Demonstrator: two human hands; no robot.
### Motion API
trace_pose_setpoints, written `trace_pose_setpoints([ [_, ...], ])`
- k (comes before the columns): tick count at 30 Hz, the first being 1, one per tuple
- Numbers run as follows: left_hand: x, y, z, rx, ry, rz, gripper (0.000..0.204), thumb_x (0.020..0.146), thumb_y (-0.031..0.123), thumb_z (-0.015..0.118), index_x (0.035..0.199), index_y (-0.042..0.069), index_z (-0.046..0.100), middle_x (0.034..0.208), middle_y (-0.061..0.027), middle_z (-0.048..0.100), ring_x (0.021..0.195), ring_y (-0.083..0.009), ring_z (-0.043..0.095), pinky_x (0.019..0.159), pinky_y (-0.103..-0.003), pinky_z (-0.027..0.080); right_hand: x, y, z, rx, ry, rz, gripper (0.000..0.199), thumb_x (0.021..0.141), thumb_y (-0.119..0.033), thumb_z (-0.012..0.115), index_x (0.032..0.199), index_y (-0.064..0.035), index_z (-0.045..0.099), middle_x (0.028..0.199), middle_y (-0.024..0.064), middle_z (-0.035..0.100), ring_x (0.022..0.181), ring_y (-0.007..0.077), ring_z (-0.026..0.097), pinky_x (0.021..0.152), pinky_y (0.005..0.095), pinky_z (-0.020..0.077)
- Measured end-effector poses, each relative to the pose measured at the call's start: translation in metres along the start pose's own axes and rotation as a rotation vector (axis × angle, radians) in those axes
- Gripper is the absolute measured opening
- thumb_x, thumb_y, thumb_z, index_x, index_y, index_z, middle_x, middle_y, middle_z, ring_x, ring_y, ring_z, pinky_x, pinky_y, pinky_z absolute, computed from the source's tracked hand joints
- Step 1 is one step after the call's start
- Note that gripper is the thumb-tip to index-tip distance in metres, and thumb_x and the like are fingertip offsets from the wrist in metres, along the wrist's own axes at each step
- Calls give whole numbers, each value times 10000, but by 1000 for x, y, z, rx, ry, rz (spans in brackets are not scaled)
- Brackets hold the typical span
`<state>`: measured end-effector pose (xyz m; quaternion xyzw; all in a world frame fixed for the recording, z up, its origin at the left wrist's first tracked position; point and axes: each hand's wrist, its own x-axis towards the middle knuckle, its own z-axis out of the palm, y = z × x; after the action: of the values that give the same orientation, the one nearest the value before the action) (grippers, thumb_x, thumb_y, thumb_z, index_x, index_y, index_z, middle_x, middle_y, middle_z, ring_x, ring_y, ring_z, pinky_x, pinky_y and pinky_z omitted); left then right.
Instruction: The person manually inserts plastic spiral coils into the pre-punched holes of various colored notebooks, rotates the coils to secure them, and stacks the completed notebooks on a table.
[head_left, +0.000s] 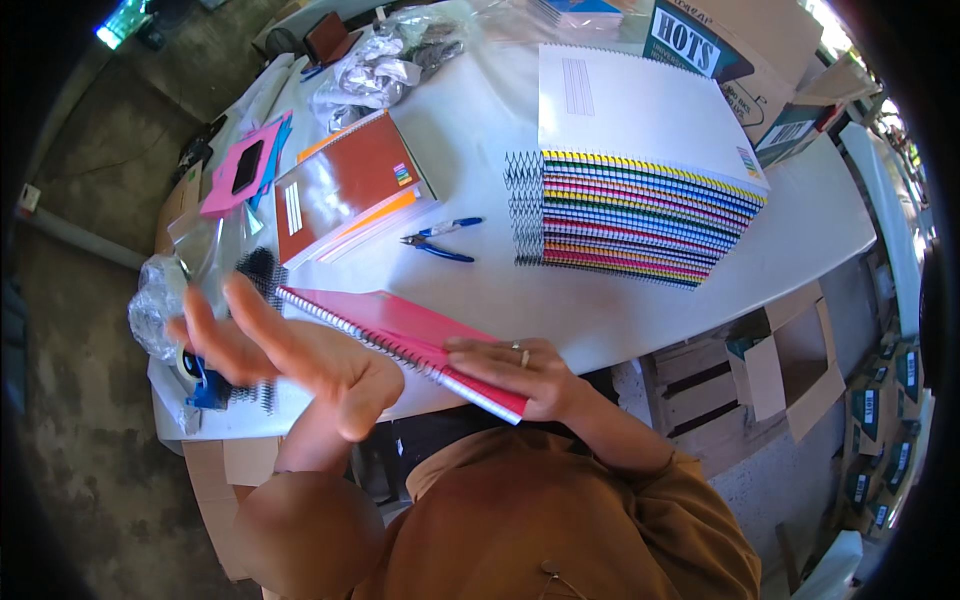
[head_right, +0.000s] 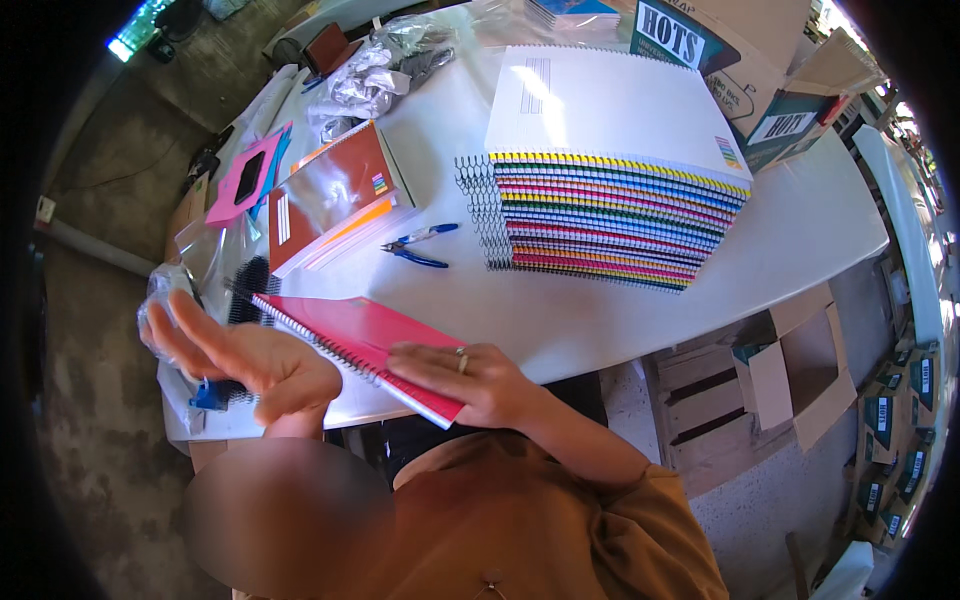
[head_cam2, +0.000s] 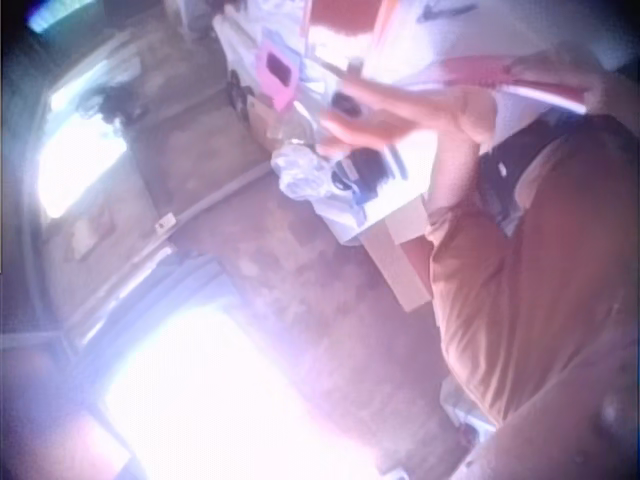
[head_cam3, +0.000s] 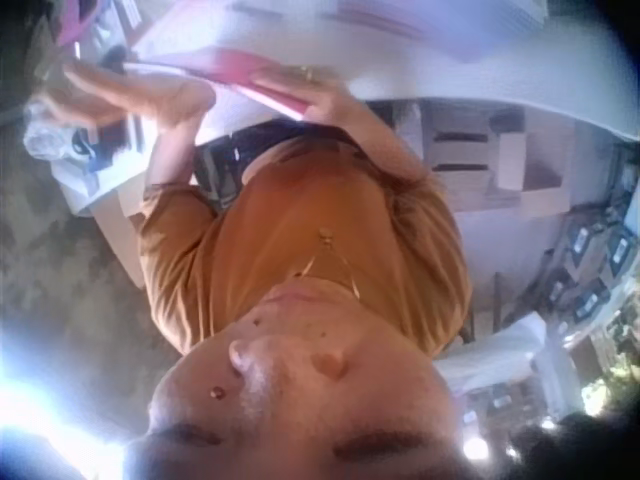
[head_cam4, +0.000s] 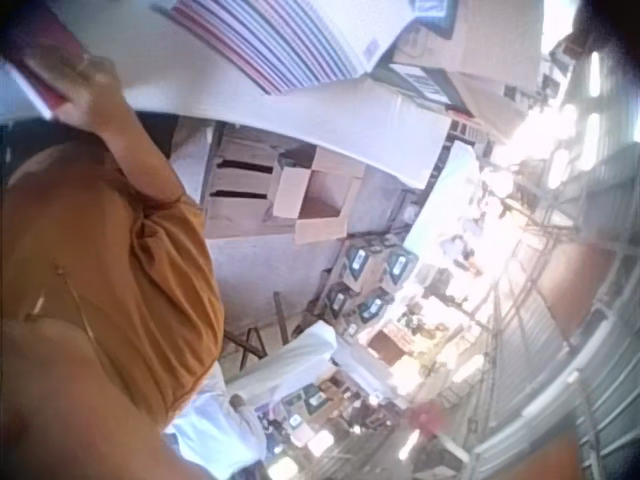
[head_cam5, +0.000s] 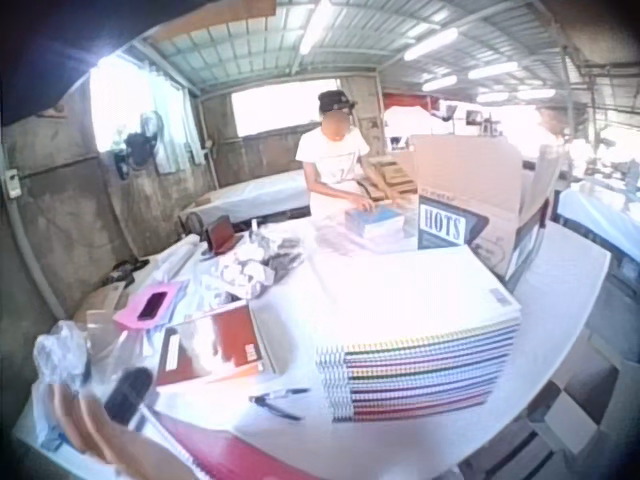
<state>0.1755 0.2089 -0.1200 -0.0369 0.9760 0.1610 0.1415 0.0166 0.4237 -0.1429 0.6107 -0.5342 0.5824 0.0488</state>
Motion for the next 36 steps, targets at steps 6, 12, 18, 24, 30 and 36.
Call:
trace_pose_setpoints([
  [6,67,66,36,369,1389,952,868,754,744,406,1130,-34,486,919,-115,497,927,-352,491,781,-505,381,-1,6,4,90,25,124,513,706,-41,672,1204,-51,548,1140,128,607,1000,254,620,814,340,508],
  [12,72,48,34,191,1092,723,983,782,724,381,1301,-104,275,1342,-276,281,1268,-414,170,1041,-536,98,-1,10,9,174,-16,293,616,630,-8,651,1230,-76,531,1145,139,599,946,289,631,786,344,511],
  [18,70,40,44,-1534,505,872,585,933,458,377,1281,-11,408,1290,-164,431,1230,-270,368,1047,-421,268,6,8,24,77,100,119,391,745,-122,689,1107,-12,592,983,130,660,819,247,667,685,329,526],
  [24,70,103,-26,44,716,466,398,881,356,521,1143,56,540,1176,-129,539,1138,-281,492,1037,-451,245,0,24,9,189,110,413,303,704,-87,653,987,-20,571,817,154,637,743,335,635,636,348,498],
  [30,64,119,-65,144,792,467,197,724,113,674,912,99,616,913,-8,612,768,-168,590,776,-334,377,15,6,-5,235,59,398,199,781,-21,622,972,-31,567,821,167,629,726,322,627,646,327,490],
  [36,52,129,-95,174,737,461,172,663,138,749,785,88,638,786,1,636,695,-178,593,746,-323,389,30,-20,-21,321,39,375,176,817,-36,609,987,-35,562,863,146,636,727,298,629,677,303,480],
])
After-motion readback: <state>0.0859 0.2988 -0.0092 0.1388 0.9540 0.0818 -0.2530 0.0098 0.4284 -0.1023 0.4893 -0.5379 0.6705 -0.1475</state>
